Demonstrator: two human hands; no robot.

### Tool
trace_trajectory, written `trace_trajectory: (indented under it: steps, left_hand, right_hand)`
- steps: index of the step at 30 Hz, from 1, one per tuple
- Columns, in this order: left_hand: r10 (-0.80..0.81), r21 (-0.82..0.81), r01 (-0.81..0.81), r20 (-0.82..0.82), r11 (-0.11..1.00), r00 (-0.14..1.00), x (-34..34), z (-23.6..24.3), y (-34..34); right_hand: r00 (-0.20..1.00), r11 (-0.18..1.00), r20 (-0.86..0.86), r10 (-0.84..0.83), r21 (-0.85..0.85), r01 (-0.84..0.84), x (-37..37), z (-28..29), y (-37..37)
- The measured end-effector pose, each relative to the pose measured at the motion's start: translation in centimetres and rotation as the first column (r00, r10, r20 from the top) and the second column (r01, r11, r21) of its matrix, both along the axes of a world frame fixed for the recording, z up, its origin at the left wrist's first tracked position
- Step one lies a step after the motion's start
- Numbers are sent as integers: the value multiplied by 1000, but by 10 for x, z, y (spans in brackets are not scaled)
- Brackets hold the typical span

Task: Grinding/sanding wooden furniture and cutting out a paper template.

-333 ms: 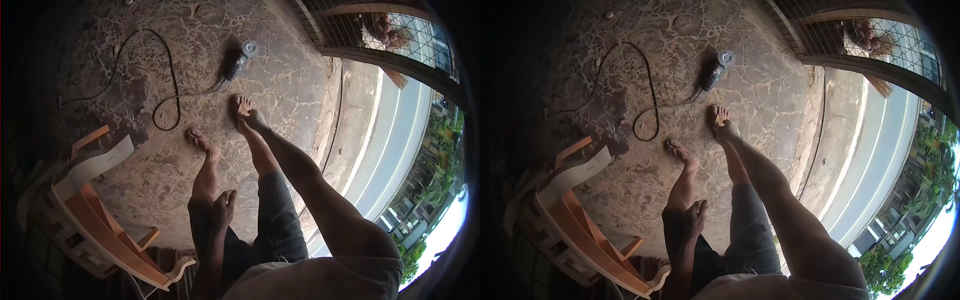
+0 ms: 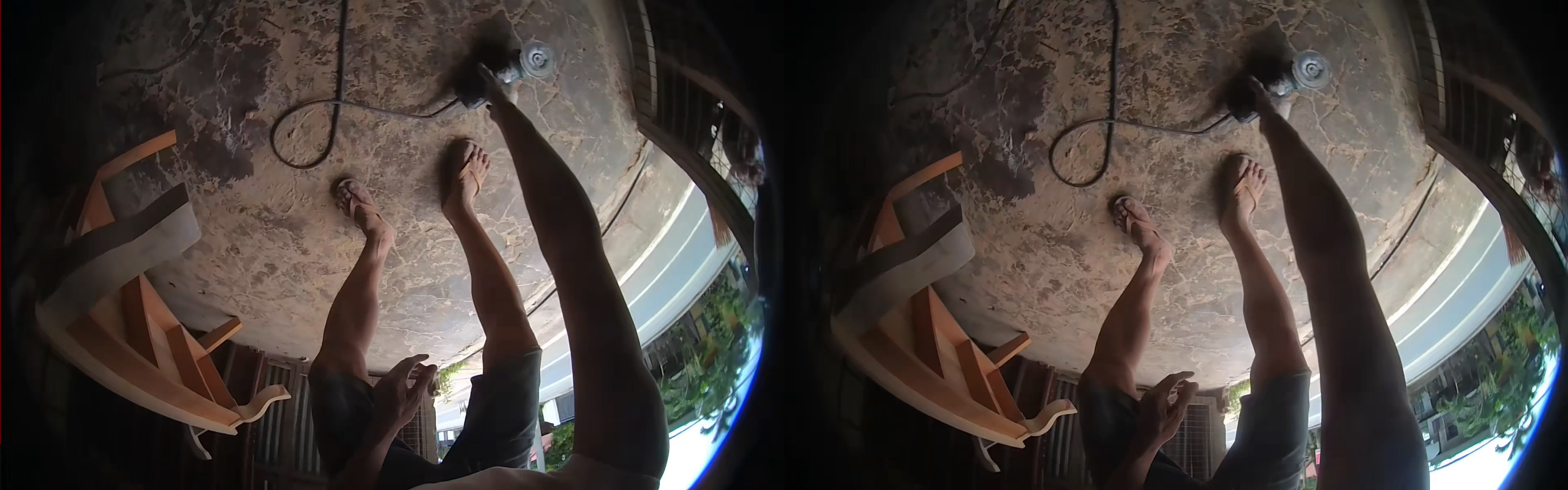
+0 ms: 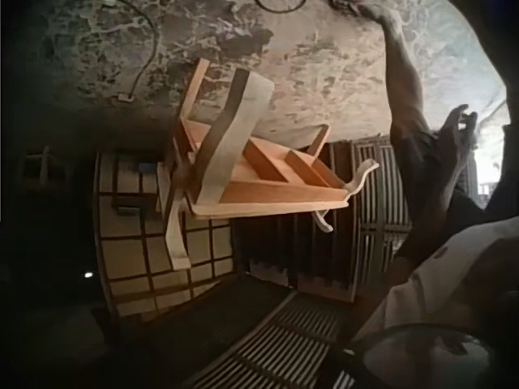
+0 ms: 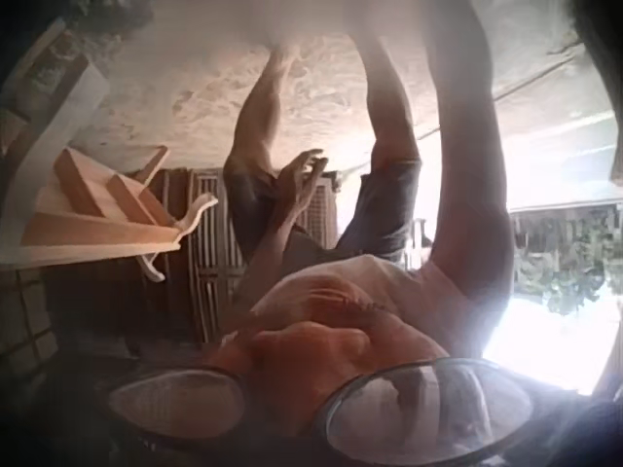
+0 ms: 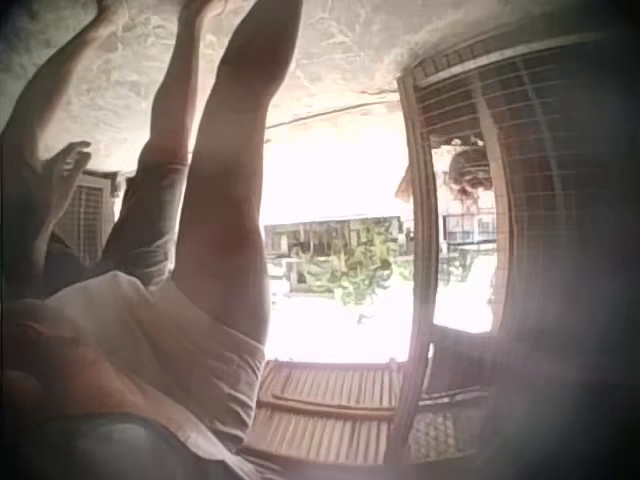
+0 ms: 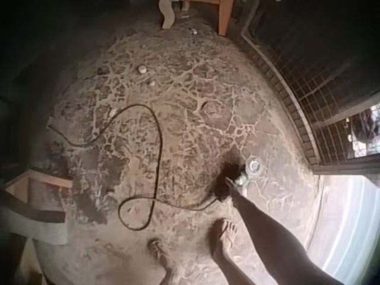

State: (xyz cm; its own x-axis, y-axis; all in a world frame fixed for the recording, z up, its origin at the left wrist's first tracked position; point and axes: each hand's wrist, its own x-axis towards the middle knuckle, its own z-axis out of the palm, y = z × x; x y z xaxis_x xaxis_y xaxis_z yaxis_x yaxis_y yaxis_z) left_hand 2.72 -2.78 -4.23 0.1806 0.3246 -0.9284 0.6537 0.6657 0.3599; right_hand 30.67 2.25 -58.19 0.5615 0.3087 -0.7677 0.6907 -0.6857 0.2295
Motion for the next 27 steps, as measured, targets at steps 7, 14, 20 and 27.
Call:
trace_trajectory:
  steps: [7, 14, 20, 27]
  left_hand:
    - [-15, -125, 6, -71, 992, 997, 5, 11, 21]
    - [255, 438, -259, 70, 861, 964, -1, 17, 49]
    - [329, -38, -327, 126, 944, 936, -2, 18, 112]
    - [836, -492, -675, 316, 549, 449, -80, 87, 155]
  right_hand:
    - [986, 910, -149, -77, 394, 131, 3, 56, 22]
    - [826, 730, -549, -131, 511, 455, 38, 272, 91]
    - [887, 854, -462, -1, 461, 242, -114, 531, 56]
    - [764, 567, -475, 437, 805, 176, -239, 721, 25]
